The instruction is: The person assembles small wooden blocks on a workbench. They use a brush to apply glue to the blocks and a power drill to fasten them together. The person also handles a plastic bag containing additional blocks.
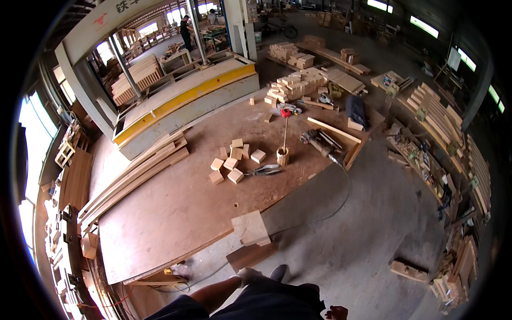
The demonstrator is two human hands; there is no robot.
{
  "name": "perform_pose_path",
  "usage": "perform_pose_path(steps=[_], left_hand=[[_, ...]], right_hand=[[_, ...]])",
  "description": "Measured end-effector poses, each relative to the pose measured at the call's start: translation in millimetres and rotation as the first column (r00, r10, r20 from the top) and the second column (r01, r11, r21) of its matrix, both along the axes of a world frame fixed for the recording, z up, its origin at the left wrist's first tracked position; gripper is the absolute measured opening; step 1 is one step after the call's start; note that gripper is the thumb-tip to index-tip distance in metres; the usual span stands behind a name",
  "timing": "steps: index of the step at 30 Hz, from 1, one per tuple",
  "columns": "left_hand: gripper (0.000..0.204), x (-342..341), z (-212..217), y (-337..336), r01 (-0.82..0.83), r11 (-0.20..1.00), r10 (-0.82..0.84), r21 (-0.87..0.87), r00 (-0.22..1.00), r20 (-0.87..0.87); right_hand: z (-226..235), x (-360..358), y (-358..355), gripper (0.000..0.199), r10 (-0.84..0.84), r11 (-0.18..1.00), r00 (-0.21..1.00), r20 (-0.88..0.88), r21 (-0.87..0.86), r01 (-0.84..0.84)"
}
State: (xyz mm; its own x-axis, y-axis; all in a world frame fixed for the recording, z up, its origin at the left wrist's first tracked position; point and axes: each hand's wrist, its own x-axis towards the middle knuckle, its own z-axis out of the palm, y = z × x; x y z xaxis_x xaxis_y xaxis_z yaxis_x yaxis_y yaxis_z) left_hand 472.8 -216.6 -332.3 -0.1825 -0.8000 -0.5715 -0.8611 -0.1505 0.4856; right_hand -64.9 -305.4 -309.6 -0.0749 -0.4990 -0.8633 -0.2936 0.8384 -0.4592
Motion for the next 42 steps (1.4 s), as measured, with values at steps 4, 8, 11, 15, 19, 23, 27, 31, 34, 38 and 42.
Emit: perform_pose_path(steps=[4, 8, 11, 15, 19, 23, 27, 31, 34, 38, 42], left_hand=[[0.027, -9.2, 10.4, -6.3, -0.106, 0.992, 0.103, -0.069, 0.993, -0.054], [0.033, -28.1, -36.9, 29.0, -0.369, 0.899, 0.371, 0.234, 0.928, 0.038], [0.036, -56.0, -86.8, 85.8, -0.556, 0.777, 0.503, 0.296, 0.831, 0.238], [0.036, -124.8, -75.6, 66.3, -0.822, -0.208, 0.973, 0.530, -0.118, 0.199], [0.037, -193.5, 58.5, -48.4, -0.855, -0.344, 0.929, 0.388, -0.371, 0.005], [0.040, -238.6, -28.5, -28.3, -0.987, -0.080, 0.997, 0.137, -0.079, 0.012], [0.034, -236.2, 62.6, -82.4, -0.757, -0.439, 0.855, 0.484, -0.517, -0.032], [0.034, -248.8, -7.3, -57.5, -0.957, -0.062, 0.997, 0.284, -0.075, -0.035], [0.042, -241.3, -10.7, -80.5, -0.979, 0.050, 0.998, 0.198, 0.055, 0.020], [0.043, -212.8, 36.9, -113.7, -0.795, -0.449, 0.851, 0.407, -0.520, -0.076], [0.033, -217.8, 25.7, -109.8, -0.666, -0.574, 0.669, 0.477, -0.717, -0.195]], right_hand=[[-8.0, 9.4, -92.1, 0.012, 0.575, 0.766, 0.818, -0.033, -0.331, -0.551], [8.6, 68.7, -212.0, 0.016, 0.355, 0.934, 0.934, 0.043, 0.015, -0.356], [24.5, 114.7, -278.3, 0.020, 0.506, 0.861, 0.859, 0.080, -0.106, -0.498], [6.5, 126.0, -376.3, 0.023, 0.740, 0.664, 0.669, 0.066, -0.232, -0.711], [27.5, 158.5, -441.9, 0.026, 0.767, 0.630, 0.642, 0.009, -0.205, -0.749], [40.2, 208.1, -473.9, 0.030, 0.853, 0.509, 0.520, -0.051, -0.141, -0.849], [38.0, 242.8, -478.9, 0.031, 0.908, 0.414, 0.419, 0.000, -0.151, -0.898], [55.9, 304.0, -458.9, 0.024, 0.976, 0.212, 0.218, -0.018, -0.162, -0.964], [79.6, 335.6, -457.9, 0.018, 0.987, 0.153, 0.159, 0.001, -0.267, -0.952], [126.7, 393.0, -440.0, 0.022, 0.995, 0.094, 0.098, 0.003, -0.308, -0.947], [146.1, 435.1, -422.3, 0.022, 1.000, 0.010, 0.011, -0.001, -0.305, -0.952]])
